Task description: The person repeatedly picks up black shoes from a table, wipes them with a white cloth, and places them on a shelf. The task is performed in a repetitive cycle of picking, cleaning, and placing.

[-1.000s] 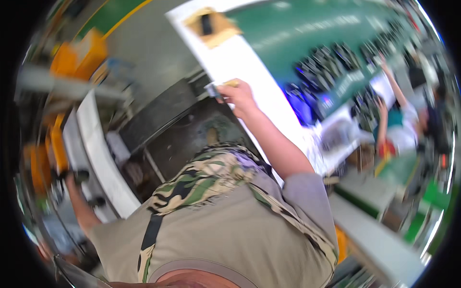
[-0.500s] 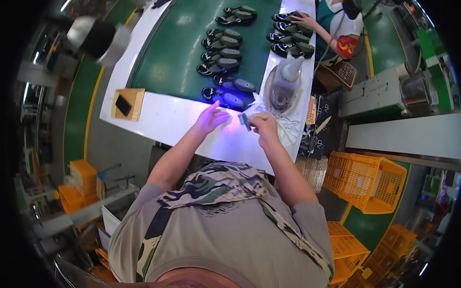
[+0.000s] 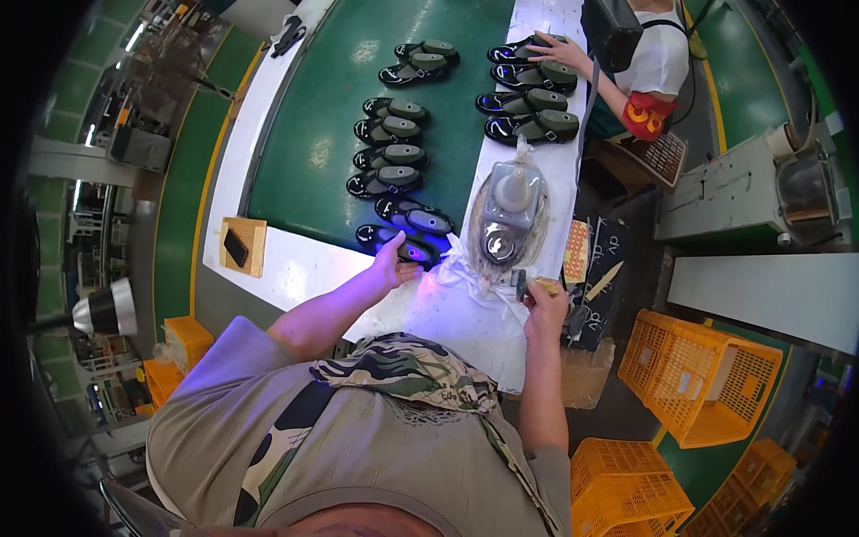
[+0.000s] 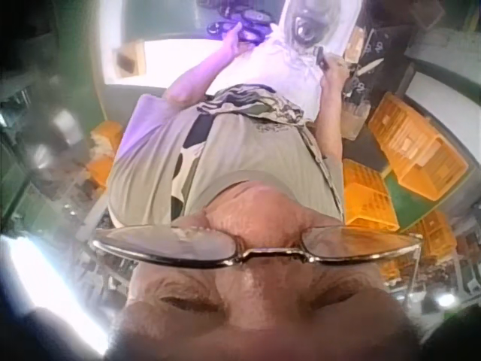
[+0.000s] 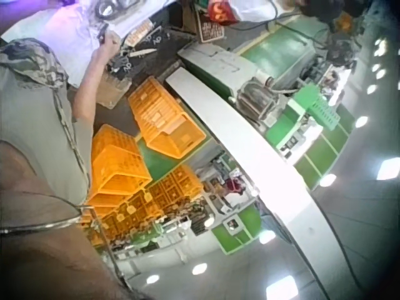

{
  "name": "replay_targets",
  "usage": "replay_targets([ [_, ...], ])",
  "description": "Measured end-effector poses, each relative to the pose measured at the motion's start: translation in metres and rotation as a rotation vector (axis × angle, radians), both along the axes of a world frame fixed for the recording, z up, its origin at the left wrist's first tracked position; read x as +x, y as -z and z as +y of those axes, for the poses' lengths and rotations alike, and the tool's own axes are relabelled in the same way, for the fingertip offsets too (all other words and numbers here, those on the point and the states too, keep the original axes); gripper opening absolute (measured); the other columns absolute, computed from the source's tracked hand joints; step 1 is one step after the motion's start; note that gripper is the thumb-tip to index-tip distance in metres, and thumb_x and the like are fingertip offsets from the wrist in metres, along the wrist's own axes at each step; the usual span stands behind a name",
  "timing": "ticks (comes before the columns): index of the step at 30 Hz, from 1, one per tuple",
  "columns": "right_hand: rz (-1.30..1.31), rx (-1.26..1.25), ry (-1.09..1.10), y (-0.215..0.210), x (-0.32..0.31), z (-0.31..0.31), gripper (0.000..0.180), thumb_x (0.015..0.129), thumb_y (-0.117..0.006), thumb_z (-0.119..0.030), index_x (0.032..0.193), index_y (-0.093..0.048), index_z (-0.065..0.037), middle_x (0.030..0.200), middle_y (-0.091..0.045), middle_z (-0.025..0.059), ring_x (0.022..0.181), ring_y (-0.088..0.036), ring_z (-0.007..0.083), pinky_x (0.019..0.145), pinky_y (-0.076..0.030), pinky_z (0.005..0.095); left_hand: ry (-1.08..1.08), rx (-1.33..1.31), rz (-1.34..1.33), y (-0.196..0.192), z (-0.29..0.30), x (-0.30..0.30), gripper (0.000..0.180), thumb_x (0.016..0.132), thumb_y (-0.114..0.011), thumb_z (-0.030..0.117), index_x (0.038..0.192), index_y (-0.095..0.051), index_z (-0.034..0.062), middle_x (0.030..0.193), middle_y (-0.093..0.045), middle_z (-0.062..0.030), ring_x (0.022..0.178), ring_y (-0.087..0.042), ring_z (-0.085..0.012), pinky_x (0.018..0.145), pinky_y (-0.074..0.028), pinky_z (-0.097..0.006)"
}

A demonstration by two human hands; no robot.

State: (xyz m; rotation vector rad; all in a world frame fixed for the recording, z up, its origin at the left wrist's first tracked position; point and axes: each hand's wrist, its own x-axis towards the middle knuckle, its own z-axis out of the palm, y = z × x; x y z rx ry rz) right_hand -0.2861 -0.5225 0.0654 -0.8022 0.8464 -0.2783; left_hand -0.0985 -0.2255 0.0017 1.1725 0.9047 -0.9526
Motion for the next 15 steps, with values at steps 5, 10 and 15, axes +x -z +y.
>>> replay_targets([
  [5, -0.010, 0.005, 0.048, -0.013, 0.024, 0.009, 0.019, 0.080, -0.071, -0.003, 0.092, -0.056, -0.005, 0.079, -0.061, 0.0038, 0.062, -0.059, 0.0130, 0.052, -0.048, 0.0244, 0.040, 0.095, 0.012, -0.025, -0.007, 0.005, 0.078, 0.088, -0.053, 0.062, 0.132, -0.042, -0.0003, 0.125, -0.049, -0.0320, 0.106, -0.058, -0.0403, 0.091, -0.050, -0.050],
  [10, 0.013, -0.042, 0.058, -0.009, 0.022, 0.010, 0.018, 0.080, -0.070, -0.003, 0.090, -0.055, -0.005, 0.078, -0.060, 0.0039, 0.062, -0.059, 0.0135, 0.053, -0.050, 0.0257, -0.090, -0.195, 0.014, -0.049, -0.013, 0.024, 0.061, 0.093, -0.048, 0.058, 0.127, -0.049, 0.0072, 0.114, -0.060, -0.0239, 0.100, -0.063, -0.0381, 0.084, -0.055, -0.051],
  [15, 0.024, -0.008, 0.080, -0.010, 0.027, 0.018, 0.019, 0.081, -0.069, -0.002, 0.092, -0.055, -0.005, 0.080, -0.060, 0.0040, 0.064, -0.059, 0.0138, 0.055, -0.049, 0.0266, -0.153, -0.047, 0.136, -0.001, -0.024, 0.038, 0.075, 0.086, -0.057, 0.063, 0.130, -0.047, 0.0024, 0.121, -0.056, -0.0247, 0.115, -0.053, -0.0439, 0.101, -0.042, -0.054],
])
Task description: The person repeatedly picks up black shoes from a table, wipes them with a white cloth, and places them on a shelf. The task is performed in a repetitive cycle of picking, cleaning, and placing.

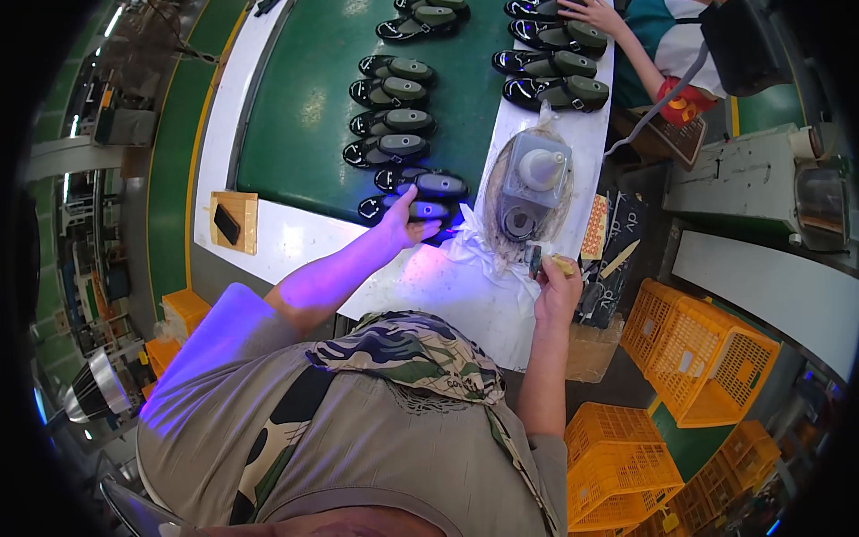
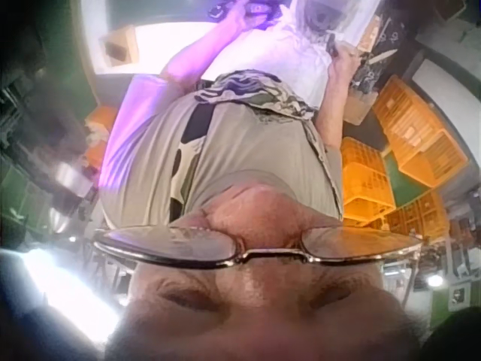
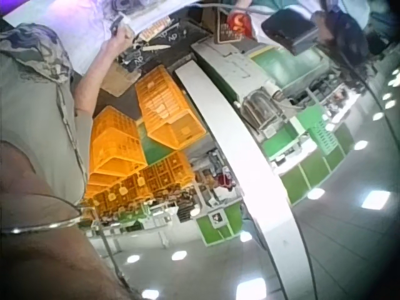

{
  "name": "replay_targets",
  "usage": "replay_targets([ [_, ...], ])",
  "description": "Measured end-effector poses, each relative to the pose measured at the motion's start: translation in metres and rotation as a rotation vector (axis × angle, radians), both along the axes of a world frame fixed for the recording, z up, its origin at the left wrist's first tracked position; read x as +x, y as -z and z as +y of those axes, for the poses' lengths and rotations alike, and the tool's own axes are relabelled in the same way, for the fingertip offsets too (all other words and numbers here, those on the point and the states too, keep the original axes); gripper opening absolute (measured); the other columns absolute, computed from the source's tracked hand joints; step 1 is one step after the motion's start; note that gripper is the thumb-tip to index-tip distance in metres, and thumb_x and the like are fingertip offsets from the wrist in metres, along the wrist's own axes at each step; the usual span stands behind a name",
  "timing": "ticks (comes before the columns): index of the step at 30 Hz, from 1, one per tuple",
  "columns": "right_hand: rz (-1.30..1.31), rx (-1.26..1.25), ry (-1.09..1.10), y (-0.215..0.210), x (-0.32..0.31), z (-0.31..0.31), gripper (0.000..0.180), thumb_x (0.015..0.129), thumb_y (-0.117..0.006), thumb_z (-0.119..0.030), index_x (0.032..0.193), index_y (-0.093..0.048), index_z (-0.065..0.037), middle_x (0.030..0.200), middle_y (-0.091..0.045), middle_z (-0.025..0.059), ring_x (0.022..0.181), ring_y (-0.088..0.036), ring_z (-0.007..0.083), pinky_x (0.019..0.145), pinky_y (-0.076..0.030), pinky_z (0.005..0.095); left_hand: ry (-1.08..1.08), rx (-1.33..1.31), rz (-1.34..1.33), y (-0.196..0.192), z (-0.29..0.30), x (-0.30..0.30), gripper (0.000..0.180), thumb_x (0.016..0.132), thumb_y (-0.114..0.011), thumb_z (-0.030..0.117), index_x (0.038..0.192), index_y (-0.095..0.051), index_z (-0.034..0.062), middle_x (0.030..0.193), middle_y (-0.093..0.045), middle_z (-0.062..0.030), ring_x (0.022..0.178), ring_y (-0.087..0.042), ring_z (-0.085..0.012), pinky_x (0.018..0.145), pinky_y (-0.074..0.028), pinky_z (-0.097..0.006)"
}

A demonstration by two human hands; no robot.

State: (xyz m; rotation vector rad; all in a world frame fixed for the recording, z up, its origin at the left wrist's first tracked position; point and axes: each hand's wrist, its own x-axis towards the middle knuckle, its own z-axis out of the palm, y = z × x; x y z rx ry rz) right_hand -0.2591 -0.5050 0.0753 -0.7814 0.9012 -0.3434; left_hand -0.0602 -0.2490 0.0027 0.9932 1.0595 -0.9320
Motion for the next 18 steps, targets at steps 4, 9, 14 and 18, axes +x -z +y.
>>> replay_targets([
  [4, 0.013, 0.002, 0.029, -0.001, 0.006, 0.006, 0.019, 0.081, -0.069, -0.003, 0.093, -0.055, -0.006, 0.081, -0.060, 0.0040, 0.065, -0.057, 0.0126, 0.056, -0.047, 0.0254, -0.010, 0.016, 0.029, -0.004, -0.010, 0.000, 0.075, 0.084, -0.057, 0.063, 0.124, -0.049, 0.0007, 0.109, -0.059, -0.0246, 0.097, -0.060, -0.0378, 0.086, -0.051, -0.049],
  [9, -0.033, -0.032, 0.026, -0.015, 0.001, 0.001, 0.017, 0.081, -0.070, -0.003, 0.090, -0.056, -0.005, 0.078, -0.060, 0.0027, 0.063, -0.056, 0.0110, 0.056, -0.047, 0.0249, -0.118, 0.052, 0.019, 0.012, -0.011, 0.020, 0.054, 0.083, -0.060, 0.049, 0.109, -0.051, 0.0026, 0.088, -0.060, -0.0206, 0.069, -0.063, -0.0303, 0.066, -0.056, -0.044],
  [14, 0.068, -0.231, 0.004, -0.002, -0.009, -0.008, 0.019, 0.078, -0.074, -0.004, 0.090, -0.060, -0.002, 0.079, -0.061, 0.0028, 0.067, -0.057, 0.0092, 0.060, -0.046, 0.0235, -0.044, 0.045, -0.131, 0.019, 0.008, 0.087, 0.039, 0.083, -0.057, 0.044, 0.098, -0.059, 0.0077, 0.076, -0.061, -0.0114, 0.064, -0.062, -0.0262, 0.068, -0.056, -0.045],
  [18, 0.173, -0.678, -0.126, 0.000, 0.016, -0.003, 0.019, 0.078, -0.074, -0.006, 0.090, -0.060, 0.000, 0.081, -0.063, 0.0030, 0.070, -0.054, 0.0081, 0.065, -0.046, 0.0233, 0.017, 0.162, -0.214, 0.019, 0.024, 0.144, 0.044, 0.080, -0.060, 0.040, 0.111, -0.049, 0.0107, 0.091, -0.056, -0.0138, 0.073, -0.060, -0.0284, 0.075, -0.055, -0.050],
])
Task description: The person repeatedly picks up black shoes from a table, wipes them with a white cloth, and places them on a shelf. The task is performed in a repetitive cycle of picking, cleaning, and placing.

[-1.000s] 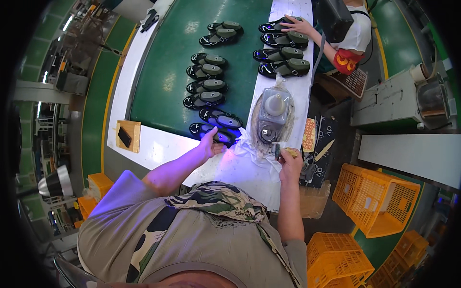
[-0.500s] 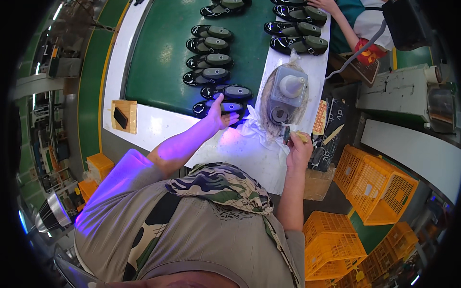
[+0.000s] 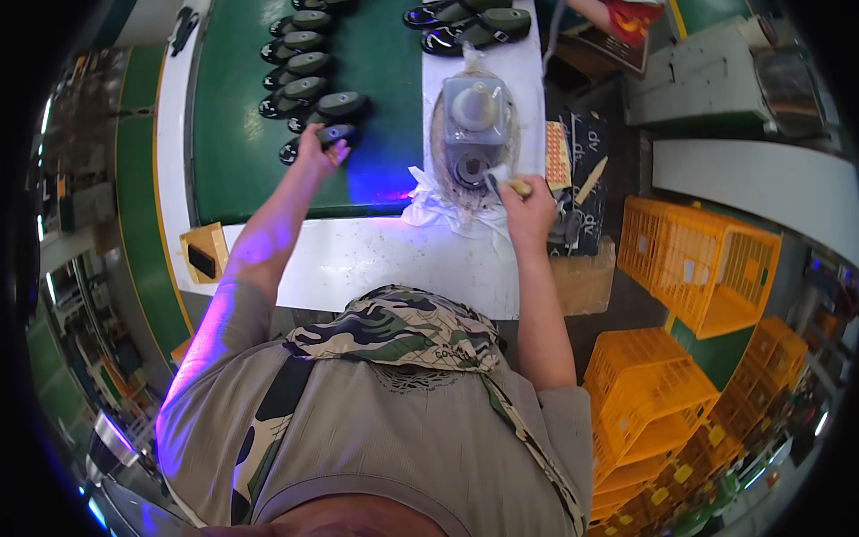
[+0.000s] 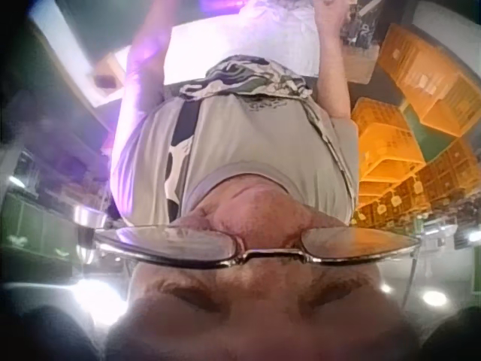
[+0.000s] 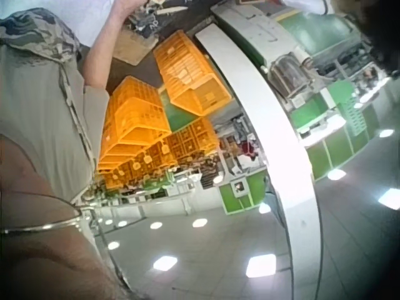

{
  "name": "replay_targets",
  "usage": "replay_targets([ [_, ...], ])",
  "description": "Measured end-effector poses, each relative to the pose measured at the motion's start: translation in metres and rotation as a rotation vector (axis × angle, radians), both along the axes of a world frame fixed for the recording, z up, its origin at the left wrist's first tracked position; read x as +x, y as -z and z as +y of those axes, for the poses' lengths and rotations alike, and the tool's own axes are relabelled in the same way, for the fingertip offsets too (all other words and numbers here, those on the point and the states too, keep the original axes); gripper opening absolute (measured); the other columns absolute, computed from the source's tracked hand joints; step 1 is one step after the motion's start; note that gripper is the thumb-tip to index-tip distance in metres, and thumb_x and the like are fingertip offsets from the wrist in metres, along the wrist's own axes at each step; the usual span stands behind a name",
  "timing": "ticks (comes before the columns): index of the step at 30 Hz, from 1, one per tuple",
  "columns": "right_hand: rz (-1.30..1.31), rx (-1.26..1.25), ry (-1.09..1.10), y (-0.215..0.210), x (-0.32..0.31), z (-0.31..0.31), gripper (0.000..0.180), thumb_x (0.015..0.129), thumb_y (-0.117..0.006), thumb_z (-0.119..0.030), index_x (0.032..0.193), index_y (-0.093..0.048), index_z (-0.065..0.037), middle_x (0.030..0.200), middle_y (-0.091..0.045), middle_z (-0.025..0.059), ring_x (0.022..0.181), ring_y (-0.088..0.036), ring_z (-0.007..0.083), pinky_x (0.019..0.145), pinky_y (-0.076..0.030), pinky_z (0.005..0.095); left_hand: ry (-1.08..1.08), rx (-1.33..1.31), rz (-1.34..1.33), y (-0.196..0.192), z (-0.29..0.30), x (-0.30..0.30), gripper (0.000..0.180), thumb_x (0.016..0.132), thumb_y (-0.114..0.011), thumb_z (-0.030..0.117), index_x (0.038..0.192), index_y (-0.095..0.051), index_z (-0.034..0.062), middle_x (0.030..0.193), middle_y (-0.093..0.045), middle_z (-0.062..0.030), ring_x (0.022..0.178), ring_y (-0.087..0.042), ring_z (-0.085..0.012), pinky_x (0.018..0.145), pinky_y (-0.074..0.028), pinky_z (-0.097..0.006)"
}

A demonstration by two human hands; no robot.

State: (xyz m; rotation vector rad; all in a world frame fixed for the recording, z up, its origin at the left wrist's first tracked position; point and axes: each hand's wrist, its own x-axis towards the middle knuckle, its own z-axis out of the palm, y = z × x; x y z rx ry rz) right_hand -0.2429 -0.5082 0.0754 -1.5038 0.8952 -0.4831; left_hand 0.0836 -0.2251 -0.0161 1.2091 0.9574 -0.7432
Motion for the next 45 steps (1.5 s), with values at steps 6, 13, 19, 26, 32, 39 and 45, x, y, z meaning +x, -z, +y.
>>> replay_targets([
  [6, 0.150, -0.705, -0.270, -0.002, 0.033, 0.009, 0.013, 0.069, -0.070, -0.006, 0.079, -0.061, -0.008, 0.078, -0.061, 0.0089, 0.078, -0.059, 0.0335, 0.067, -0.042, 0.0454, 0.102, 0.054, -0.047, -0.009, 0.024, 0.036, 0.033, 0.081, -0.062, 0.032, 0.102, -0.055, 0.0073, 0.087, -0.058, -0.0129, 0.073, -0.062, -0.0282, 0.082, -0.055, -0.049],
  [13, 0.229, -0.965, -0.385, 0.002, 0.038, 0.023, 0.015, 0.066, -0.068, -0.004, 0.078, -0.063, -0.010, 0.085, -0.062, 0.0052, 0.083, -0.058, 0.0273, 0.072, -0.041, 0.0415, 0.303, -0.156, 0.076, -0.004, 0.070, 0.002, 0.047, 0.081, -0.067, 0.029, 0.116, -0.054, 0.0009, 0.106, -0.062, -0.0184, 0.104, -0.062, -0.0380, 0.091, -0.051, -0.053],
  [19, 0.220, -1.048, -0.425, 0.004, 0.040, 0.026, 0.018, 0.064, -0.067, -0.003, 0.080, -0.063, -0.010, 0.088, -0.062, 0.0047, 0.085, -0.058, 0.0268, 0.073, -0.040, 0.0409, 0.057, -0.245, -0.064, 0.006, 0.062, -0.006, 0.045, 0.084, -0.068, 0.029, 0.119, -0.054, 0.0047, 0.114, -0.062, -0.0184, 0.109, -0.060, -0.0377, 0.090, -0.052, -0.052],
  [26, 0.240, -1.157, -0.531, -0.010, 0.033, 0.028, 0.014, 0.066, -0.065, -0.009, 0.079, -0.065, -0.011, 0.084, -0.061, 0.0080, 0.084, -0.058, 0.0280, 0.071, -0.041, 0.0425, -0.088, -0.241, -0.119, 0.024, 0.060, -0.003, 0.035, 0.084, -0.068, 0.024, 0.114, -0.057, 0.0103, 0.112, -0.061, -0.0158, 0.100, -0.061, -0.0360, 0.085, -0.051, -0.055],
  [32, 0.488, -0.606, -0.280, -0.011, 0.023, 0.023, 0.011, 0.071, -0.066, -0.016, 0.078, -0.066, -0.008, 0.079, -0.065, 0.0160, 0.076, -0.063, 0.0374, 0.067, -0.047, 0.0479, -0.048, -0.559, -0.250, -0.005, 0.092, -0.047, 0.041, 0.088, -0.064, 0.020, 0.123, -0.051, 0.0031, 0.122, -0.059, -0.0197, 0.112, -0.058, -0.0382, 0.098, -0.046, -0.055],
  [39, 0.228, -0.132, -0.180, -0.012, 0.018, 0.008, 0.012, 0.069, -0.071, -0.010, 0.075, -0.063, -0.003, 0.071, -0.064, 0.0073, 0.065, -0.062, 0.0213, 0.061, -0.049, 0.0349, 0.117, -0.591, -0.837, -0.128, 0.106, -0.117, 0.050, 0.079, -0.071, 0.011, 0.124, -0.050, 0.0030, 0.121, -0.059, -0.0158, 0.114, -0.057, -0.0297, 0.100, -0.047, -0.046],
  [45, -0.084, 0.514, -0.274, -0.078, 0.074, 0.069, 0.016, 0.075, -0.070, -0.002, 0.082, -0.056, -0.006, 0.071, -0.057, 0.0013, 0.059, -0.052, 0.0106, 0.053, -0.042, 0.0260, 0.832, 0.641, -1.674, -0.186, 0.132, -0.157, 0.053, 0.082, -0.071, 0.011, 0.128, -0.047, 0.0012, 0.123, -0.057, -0.0172, 0.114, -0.058, -0.0271, 0.102, -0.045, -0.040],
])
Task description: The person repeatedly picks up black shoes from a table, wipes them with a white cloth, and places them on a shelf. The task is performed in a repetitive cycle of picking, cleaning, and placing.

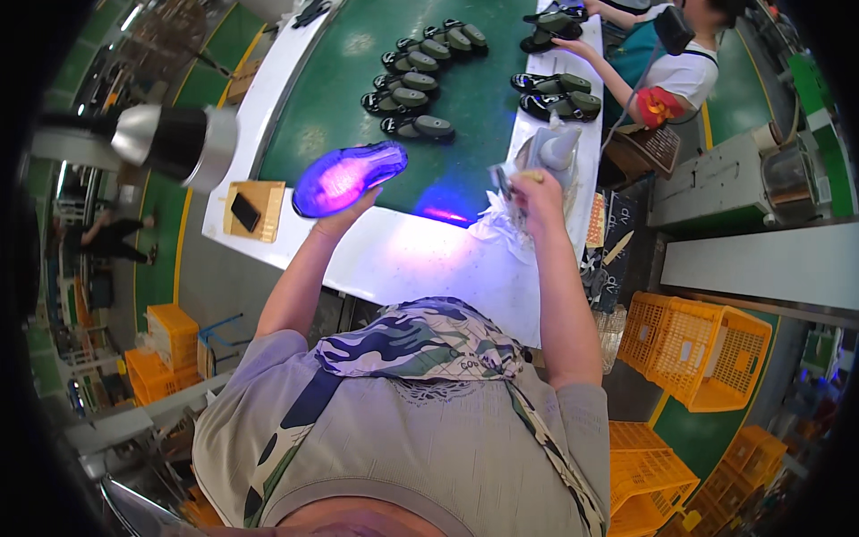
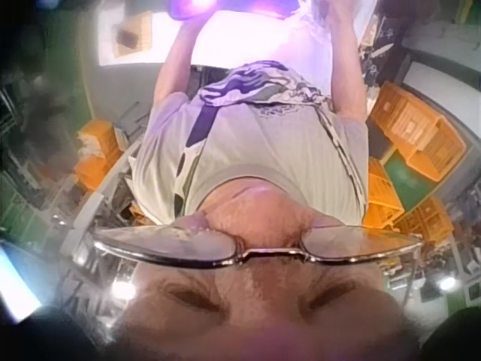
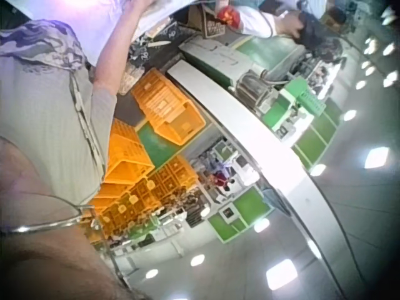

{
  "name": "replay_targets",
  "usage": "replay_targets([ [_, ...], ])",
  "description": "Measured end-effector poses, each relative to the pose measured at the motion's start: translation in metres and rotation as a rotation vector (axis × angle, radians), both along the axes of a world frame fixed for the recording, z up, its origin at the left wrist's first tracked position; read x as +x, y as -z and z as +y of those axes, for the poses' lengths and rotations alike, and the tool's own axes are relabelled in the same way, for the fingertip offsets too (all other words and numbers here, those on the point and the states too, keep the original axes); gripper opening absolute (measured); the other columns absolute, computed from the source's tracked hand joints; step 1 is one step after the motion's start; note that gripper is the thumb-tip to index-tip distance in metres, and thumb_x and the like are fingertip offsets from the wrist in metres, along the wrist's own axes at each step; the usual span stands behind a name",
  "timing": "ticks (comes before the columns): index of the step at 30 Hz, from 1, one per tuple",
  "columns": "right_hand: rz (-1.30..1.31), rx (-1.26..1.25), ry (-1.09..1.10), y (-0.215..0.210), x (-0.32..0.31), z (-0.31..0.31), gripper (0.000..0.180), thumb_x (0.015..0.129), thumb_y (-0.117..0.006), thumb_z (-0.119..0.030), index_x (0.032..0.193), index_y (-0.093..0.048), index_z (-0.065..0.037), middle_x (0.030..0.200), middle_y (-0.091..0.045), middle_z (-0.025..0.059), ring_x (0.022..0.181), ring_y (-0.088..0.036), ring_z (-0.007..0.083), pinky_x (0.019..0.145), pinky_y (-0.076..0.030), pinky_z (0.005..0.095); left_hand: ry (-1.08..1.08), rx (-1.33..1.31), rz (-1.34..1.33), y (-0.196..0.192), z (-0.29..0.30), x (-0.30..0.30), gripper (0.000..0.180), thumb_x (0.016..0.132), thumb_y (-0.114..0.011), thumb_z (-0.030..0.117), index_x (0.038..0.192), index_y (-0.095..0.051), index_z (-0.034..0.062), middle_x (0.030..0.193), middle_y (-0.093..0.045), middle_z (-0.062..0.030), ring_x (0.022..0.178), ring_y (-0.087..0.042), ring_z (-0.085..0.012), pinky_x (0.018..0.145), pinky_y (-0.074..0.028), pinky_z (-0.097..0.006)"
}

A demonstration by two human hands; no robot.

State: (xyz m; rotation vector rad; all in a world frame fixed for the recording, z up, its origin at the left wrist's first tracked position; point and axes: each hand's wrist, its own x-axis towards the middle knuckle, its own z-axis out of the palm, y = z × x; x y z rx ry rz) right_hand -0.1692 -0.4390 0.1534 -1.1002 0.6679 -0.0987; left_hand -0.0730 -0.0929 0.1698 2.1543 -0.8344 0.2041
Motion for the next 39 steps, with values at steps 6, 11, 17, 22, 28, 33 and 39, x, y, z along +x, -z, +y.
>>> replay_targets([
  [6, -0.459, 0.053, -0.290, -0.079, 0.038, 0.092, 0.022, 0.073, -0.073, 0.002, 0.081, -0.054, -0.004, 0.073, -0.056, 0.0036, 0.062, -0.055, 0.0125, 0.053, -0.045, 0.0277, 0.090, -0.193, -0.297, -0.060, 0.025, -0.034, 0.046, 0.073, -0.075, 0.003, 0.116, -0.057, -0.0012, 0.115, -0.063, -0.0233, 0.103, -0.065, -0.0339, 0.090, -0.052, -0.038],
  [11, -0.565, 0.068, -0.411, -0.115, 0.044, 0.136, 0.026, 0.073, -0.075, 0.002, 0.086, -0.054, -0.004, 0.079, -0.058, 0.0045, 0.069, -0.059, 0.0148, 0.059, -0.049, 0.0294, 0.108, -0.013, -0.589, -0.114, 0.034, -0.062, 0.047, 0.072, -0.075, 0.006, 0.114, -0.057, -0.0022, 0.115, -0.063, -0.0227, 0.101, -0.066, -0.0355, 0.087, -0.053, -0.042],
  [17, -0.634, 0.008, -0.469, -0.118, 0.046, 0.152, 0.021, 0.075, -0.071, 0.002, 0.089, -0.056, -0.003, 0.080, -0.059, 0.0040, 0.074, -0.059, 0.0146, 0.065, -0.049, 0.0303, 0.099, 0.025, -0.617, -0.130, 0.038, -0.073, 0.054, 0.067, -0.078, 0.009, 0.115, -0.057, -0.0021, 0.116, -0.063, -0.0227, 0.103, -0.065, -0.0346, 0.089, -0.052, -0.042],
  [22, -0.601, 0.097, -0.542, -0.120, 0.039, 0.153, 0.020, 0.073, -0.070, 0.000, 0.089, -0.058, -0.004, 0.080, -0.060, 0.0021, 0.075, -0.059, 0.0131, 0.068, -0.049, 0.0311, 0.057, 0.086, -0.598, -0.126, 0.035, -0.069, 0.055, 0.065, -0.079, 0.010, 0.114, -0.057, -0.0023, 0.116, -0.063, -0.0228, 0.099, -0.066, -0.0338, 0.085, -0.053, -0.040],
  [28, -0.592, 0.155, -0.613, -0.141, 0.031, 0.141, 0.021, 0.074, -0.071, 0.001, 0.089, -0.058, -0.004, 0.080, -0.059, 0.0025, 0.074, -0.059, 0.0134, 0.067, -0.049, 0.0304, -0.044, 0.127, -0.413, -0.111, 0.024, -0.063, 0.052, 0.066, -0.076, 0.008, 0.114, -0.058, -0.0003, 0.111, -0.065, -0.0196, 0.096, -0.066, -0.0332, 0.082, -0.054, -0.038],
  [33, -0.657, -0.052, -0.598, -0.153, 0.037, 0.128, 0.022, 0.075, -0.072, 0.004, 0.090, -0.056, -0.002, 0.080, -0.059, 0.0043, 0.070, -0.058, 0.0144, 0.064, -0.048, 0.0283, -0.058, 0.215, -0.141, -0.111, 0.014, -0.060, 0.051, 0.065, -0.076, 0.009, 0.113, -0.060, 0.0078, 0.103, -0.067, -0.0130, 0.089, -0.067, -0.0304, 0.078, -0.055, -0.036],
  [39, -0.682, -0.117, -0.554, -0.158, 0.047, 0.114, 0.021, 0.073, -0.076, 0.000, 0.084, -0.058, -0.003, 0.076, -0.059, -0.0006, 0.070, -0.055, 0.0066, 0.064, -0.048, 0.0229, 0.065, 0.353, 0.345, -0.135, 0.009, -0.063, 0.058, 0.058, -0.081, 0.021, 0.111, -0.062, 0.0096, 0.093, -0.069, -0.0125, 0.084, -0.068, -0.0273, 0.079, -0.054, -0.036],
])
